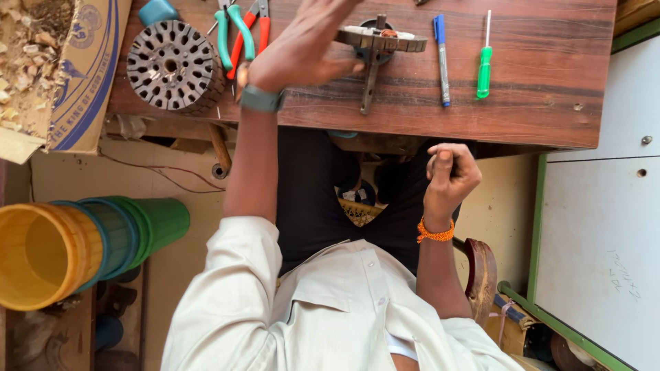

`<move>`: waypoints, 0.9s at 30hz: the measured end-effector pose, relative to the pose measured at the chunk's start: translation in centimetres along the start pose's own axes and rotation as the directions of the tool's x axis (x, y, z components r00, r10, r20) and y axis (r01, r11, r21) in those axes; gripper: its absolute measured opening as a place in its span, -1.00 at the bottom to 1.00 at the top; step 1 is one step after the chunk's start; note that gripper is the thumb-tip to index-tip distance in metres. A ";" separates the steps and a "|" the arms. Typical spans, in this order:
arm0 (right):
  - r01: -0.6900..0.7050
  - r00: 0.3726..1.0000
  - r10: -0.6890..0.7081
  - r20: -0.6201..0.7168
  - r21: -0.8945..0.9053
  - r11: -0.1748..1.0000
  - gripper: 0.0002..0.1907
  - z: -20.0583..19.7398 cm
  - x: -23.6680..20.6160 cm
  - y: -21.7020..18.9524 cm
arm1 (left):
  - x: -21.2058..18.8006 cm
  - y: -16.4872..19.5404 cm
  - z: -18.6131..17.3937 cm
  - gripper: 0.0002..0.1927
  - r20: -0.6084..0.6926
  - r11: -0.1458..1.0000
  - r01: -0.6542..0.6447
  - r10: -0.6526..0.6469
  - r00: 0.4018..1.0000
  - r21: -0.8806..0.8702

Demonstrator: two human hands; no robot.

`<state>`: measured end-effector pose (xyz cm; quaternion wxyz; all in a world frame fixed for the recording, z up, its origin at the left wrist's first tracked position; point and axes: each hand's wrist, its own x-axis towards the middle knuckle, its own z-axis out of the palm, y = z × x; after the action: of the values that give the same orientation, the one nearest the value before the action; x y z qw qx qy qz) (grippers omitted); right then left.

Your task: The person assembles a cylindrical electrical component by inserting small white and orange pieces into slots on a metal rotor. They use a green screwdriver to adjust and secure the pieces, repeatedly rotating and inspecting the assembly on a wooden workbench.

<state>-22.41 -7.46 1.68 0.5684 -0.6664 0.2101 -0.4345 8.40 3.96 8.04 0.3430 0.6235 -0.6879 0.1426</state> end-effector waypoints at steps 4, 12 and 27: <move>-0.084 0.996 0.084 -0.002 0.014 0.996 -0.82 1.2 4.3 -1.5 | -3.4 2.6 -1.0 -0.39 -0.214 0.907 0.288 -0.360 0.908 -0.307; -0.422 0.888 0.350 0.297 0.226 0.878 -0.68 4.0 8.4 -1.4 | -4.6 10.4 -0.2 -0.91 -0.320 0.801 0.401 -0.560 0.764 -0.444; -0.024 0.964 0.073 0.254 -0.192 0.981 -0.84 5.3 6.3 0.0 | -0.5 10.3 5.3 -0.57 -0.187 0.944 0.311 -0.287 0.939 0.112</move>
<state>-14.71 -9.30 3.94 0.5361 -0.7629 0.1899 -0.3075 -3.05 2.95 6.27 0.3728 0.7293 -0.5419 0.1887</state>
